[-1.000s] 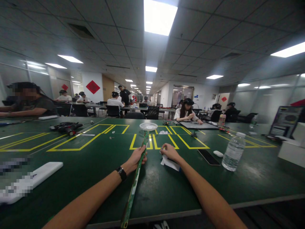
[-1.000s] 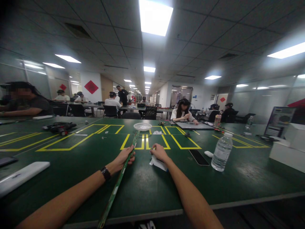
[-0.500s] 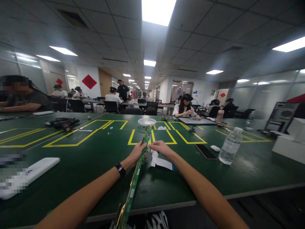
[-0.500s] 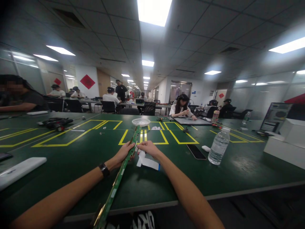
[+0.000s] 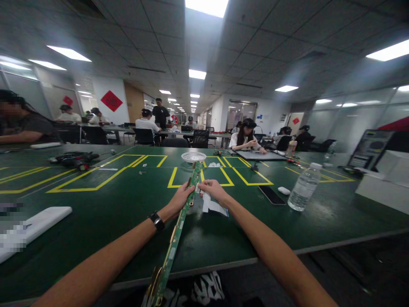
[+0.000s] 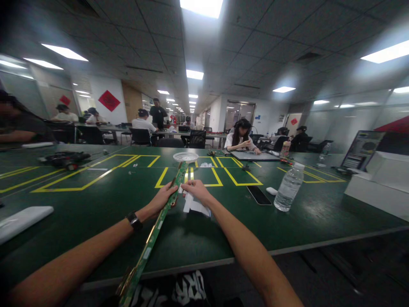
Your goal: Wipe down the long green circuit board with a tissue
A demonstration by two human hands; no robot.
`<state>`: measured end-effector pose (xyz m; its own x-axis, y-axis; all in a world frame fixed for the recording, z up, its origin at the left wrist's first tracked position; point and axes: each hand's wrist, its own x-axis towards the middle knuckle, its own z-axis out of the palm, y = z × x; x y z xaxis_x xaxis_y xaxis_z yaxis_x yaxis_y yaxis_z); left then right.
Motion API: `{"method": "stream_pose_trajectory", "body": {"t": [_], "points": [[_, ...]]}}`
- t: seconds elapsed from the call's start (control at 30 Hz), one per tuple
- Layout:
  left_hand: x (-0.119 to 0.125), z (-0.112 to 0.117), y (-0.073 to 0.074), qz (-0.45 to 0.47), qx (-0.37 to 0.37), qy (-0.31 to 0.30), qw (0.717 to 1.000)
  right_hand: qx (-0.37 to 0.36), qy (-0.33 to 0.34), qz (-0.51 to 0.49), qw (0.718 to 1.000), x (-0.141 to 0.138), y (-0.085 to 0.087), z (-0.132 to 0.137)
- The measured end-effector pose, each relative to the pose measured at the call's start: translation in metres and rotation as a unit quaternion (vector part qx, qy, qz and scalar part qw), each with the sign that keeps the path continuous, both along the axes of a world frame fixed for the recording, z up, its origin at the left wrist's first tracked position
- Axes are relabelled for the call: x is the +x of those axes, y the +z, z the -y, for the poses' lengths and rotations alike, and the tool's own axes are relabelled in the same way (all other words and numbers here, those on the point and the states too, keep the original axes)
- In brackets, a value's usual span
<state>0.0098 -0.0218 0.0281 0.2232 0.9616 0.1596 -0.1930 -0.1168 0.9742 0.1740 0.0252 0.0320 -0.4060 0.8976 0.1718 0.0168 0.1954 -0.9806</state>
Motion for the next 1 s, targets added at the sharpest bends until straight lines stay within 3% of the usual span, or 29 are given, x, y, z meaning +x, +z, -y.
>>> {"method": "stream_pose_trajectory", "body": {"t": [0.6,1.0], "points": [[-0.0001,-0.0024,-0.0056,-0.006,-0.001,-0.004,1.0,-0.007,-0.002,-0.021,1.0,0.0023,-0.0018,-0.0023],[-0.0007,-0.0048,-0.0089,-0.05,0.036,0.003,0.998,0.004,-0.011,0.016,1.0,0.0005,0.0012,0.0013]]}}
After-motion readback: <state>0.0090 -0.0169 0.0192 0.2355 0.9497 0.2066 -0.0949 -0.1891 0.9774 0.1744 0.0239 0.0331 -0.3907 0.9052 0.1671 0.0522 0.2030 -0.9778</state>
